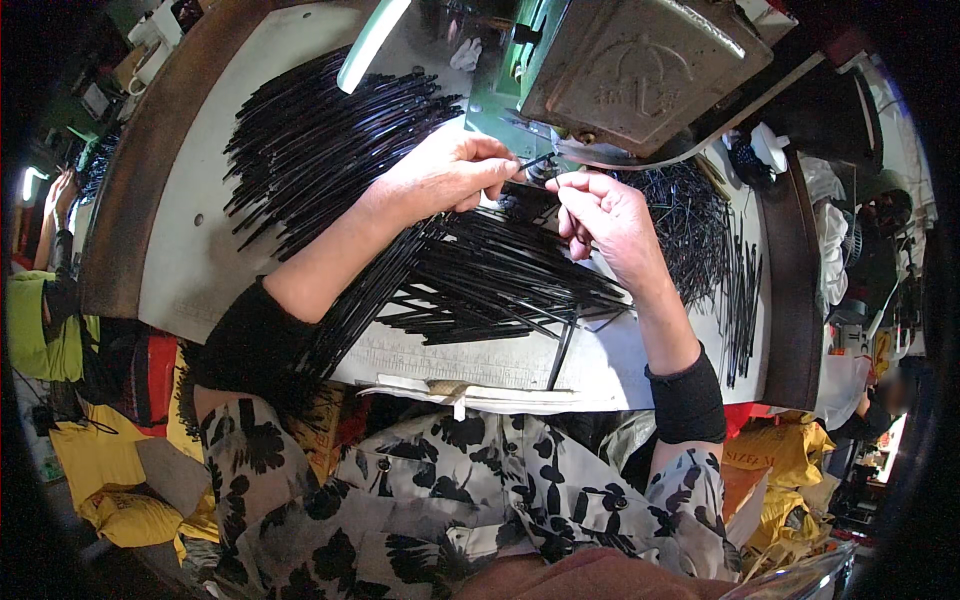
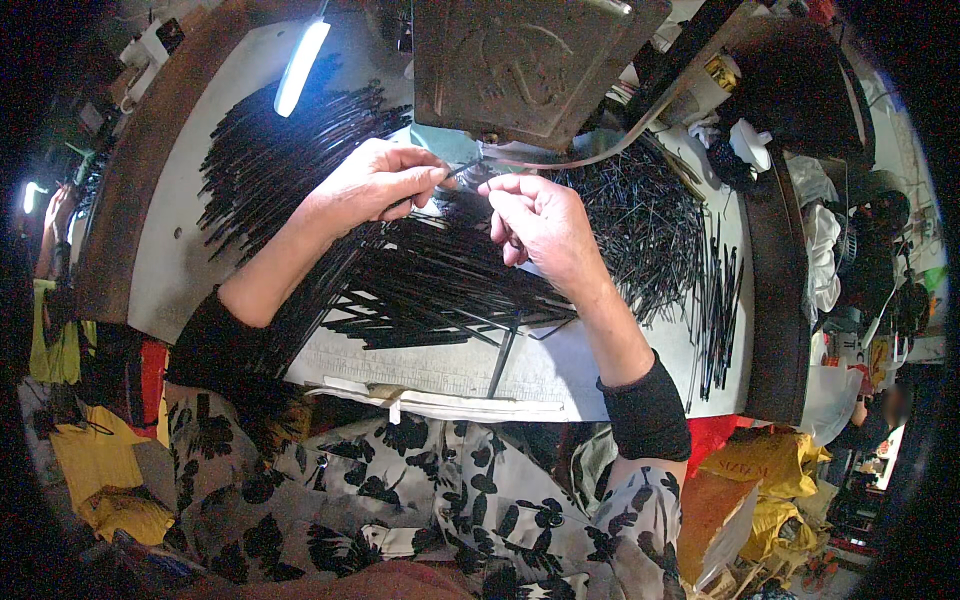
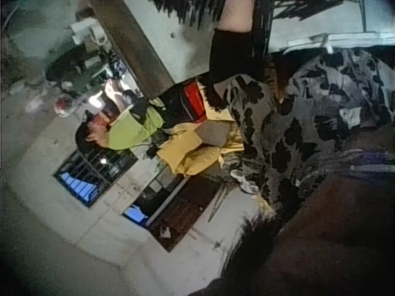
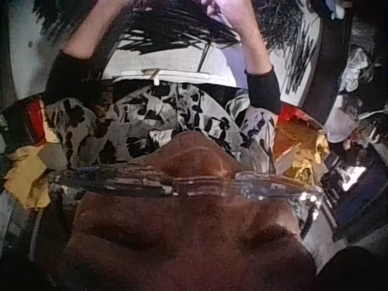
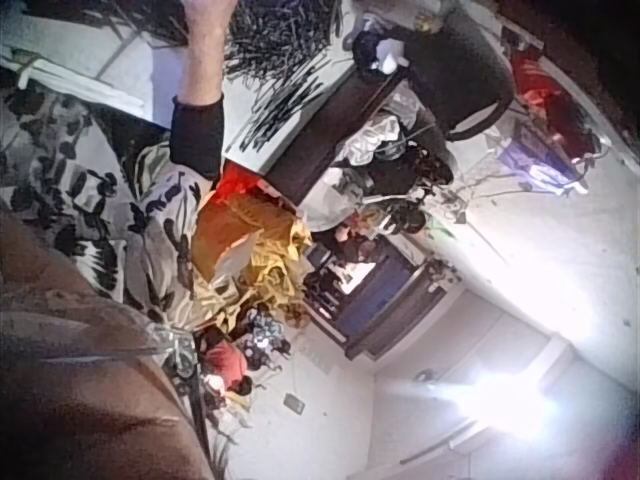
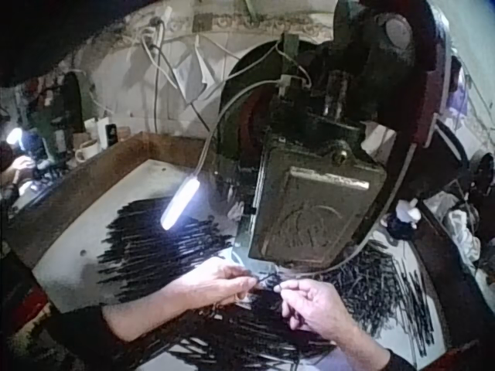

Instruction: The person sorts and assembles black zip ties by hand at an industrial workstation.

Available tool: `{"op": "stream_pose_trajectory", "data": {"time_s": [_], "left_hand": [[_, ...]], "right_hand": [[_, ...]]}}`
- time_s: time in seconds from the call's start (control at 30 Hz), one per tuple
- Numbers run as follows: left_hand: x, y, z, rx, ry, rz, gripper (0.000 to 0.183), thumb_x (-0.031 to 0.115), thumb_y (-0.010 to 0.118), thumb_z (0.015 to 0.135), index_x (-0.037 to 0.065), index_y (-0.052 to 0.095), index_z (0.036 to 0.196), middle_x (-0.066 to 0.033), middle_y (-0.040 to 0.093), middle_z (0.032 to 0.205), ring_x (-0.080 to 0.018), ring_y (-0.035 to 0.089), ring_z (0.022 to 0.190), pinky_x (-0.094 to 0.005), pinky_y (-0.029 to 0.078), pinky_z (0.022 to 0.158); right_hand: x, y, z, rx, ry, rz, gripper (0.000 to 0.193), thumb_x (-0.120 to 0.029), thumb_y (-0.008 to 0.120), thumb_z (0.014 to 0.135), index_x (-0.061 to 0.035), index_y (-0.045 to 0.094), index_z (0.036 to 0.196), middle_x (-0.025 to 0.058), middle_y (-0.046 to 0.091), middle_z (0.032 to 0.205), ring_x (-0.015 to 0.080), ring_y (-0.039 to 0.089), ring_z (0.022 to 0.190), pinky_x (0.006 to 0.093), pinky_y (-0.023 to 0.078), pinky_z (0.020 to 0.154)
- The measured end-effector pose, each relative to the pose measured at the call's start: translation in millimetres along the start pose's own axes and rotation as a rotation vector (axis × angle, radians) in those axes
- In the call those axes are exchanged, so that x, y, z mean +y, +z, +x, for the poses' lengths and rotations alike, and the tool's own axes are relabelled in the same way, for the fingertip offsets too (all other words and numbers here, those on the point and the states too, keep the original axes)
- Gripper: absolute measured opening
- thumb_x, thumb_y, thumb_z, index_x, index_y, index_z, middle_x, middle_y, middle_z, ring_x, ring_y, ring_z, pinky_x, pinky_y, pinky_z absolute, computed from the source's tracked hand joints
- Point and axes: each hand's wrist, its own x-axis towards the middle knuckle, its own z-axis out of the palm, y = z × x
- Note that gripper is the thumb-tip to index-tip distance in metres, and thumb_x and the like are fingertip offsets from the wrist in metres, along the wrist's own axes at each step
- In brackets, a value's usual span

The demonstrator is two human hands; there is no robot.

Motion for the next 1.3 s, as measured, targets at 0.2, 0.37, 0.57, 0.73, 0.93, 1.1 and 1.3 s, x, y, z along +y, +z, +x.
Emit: {"op": "stream_pose_trajectory", "data": {"time_s": [0.2,0.37,0.57,0.73,0.93,1.1,1.3], "left_hand": [[5.0,-1.1,-6.0,0.002,-0.159,-0.194,0.028,0.027,0.058,0.086,-0.001,0.061,0.090,-0.0002,0.052,0.065,-0.0018,0.038,0.044,-0.0176,0.024,0.036],[5.9,19.4,-9.8,0.076,-0.133,-0.253,0.025,0.026,0.057,0.084,0.003,0.063,0.090,-0.0006,0.053,0.063,-0.0042,0.043,0.042,-0.0179,0.029,0.035],[17.6,39.3,-23.6,-0.054,-0.097,-0.225,0.026,0.023,0.053,0.086,-0.001,0.060,0.091,-0.0036,0.058,0.066,-0.0080,0.054,0.045,-0.0199,0.039,0.037],[18.7,13.2,-23.3,0.042,0.008,0.525,0.022,0.023,0.052,0.081,0.006,0.064,0.088,-0.0097,0.064,0.071,-0.0204,0.062,0.055,-0.0309,0.050,0.058],[-16.7,-51.4,-42.1,0.392,0.133,1.121,0.016,0.021,0.060,0.075,0.008,0.065,0.080,-0.0109,0.064,0.077,-0.0276,0.062,0.074,-0.0375,0.050,0.066],[-18.8,-42.9,-47.9,0.375,0.146,1.116,0.016,0.023,0.062,0.073,0.007,0.064,0.076,-0.0096,0.064,0.074,-0.0275,0.062,0.072,-0.0375,0.050,0.065],[-16.9,-41.7,-45.6,0.339,0.145,1.109,0.017,0.024,0.062,0.073,0.007,0.064,0.076,-0.0093,0.064,0.073,-0.0273,0.062,0.070,-0.0381,0.050,0.064]], "right_hand": [[-0.4,1.7,1.4,-0.045,0.027,0.124,0.022,-0.016,0.052,0.088,0.0003,0.057,0.103,0.0020,0.055,0.064,0.0059,0.048,0.043,0.0171,0.038,0.041],[4.2,2.1,-4.4,0.164,-0.048,0.254,0.022,-0.012,0.056,0.086,0.0004,0.057,0.103,0.0039,0.056,0.067,0.0095,0.051,0.048,0.0198,0.043,0.044],[31.6,-9.6,2.7,0.220,-0.146,0.792,0.016,-0.012,0.056,0.086,-0.0028,0.057,0.099,0.0057,0.060,0.078,0.0132,0.059,0.065,0.0230,0.051,0.055],[25.7,-5.6,1.6,0.147,-0.130,0.671,0.013,-0.014,0.052,0.089,-0.0028,0.056,0.093,0.0075,0.061,0.084,0.0155,0.062,0.075,0.0242,0.054,0.062],[23.4,-10.7,4.3,0.155,-0.126,0.663,0.014,-0.016,0.053,0.089,-0.0026,0.055,0.090,0.0063,0.060,0.082,0.0150,0.062,0.073,0.0245,0.053,0.062],[26.3,-8.5,5.0,0.142,-0.122,0.615,0.015,-0.018,0.052,0.089,-0.0030,0.056,0.090,0.0054,0.059,0.080,0.0154,0.062,0.070,0.0258,0.053,0.062],[27.5,-9.8,4.1,0.156,-0.119,0.608,0.016,-0.018,0.053,0.089,-0.0032,0.056,0.091,0.0057,0.059,0.081,0.0160,0.061,0.070,0.0275,0.052,0.063]]}}
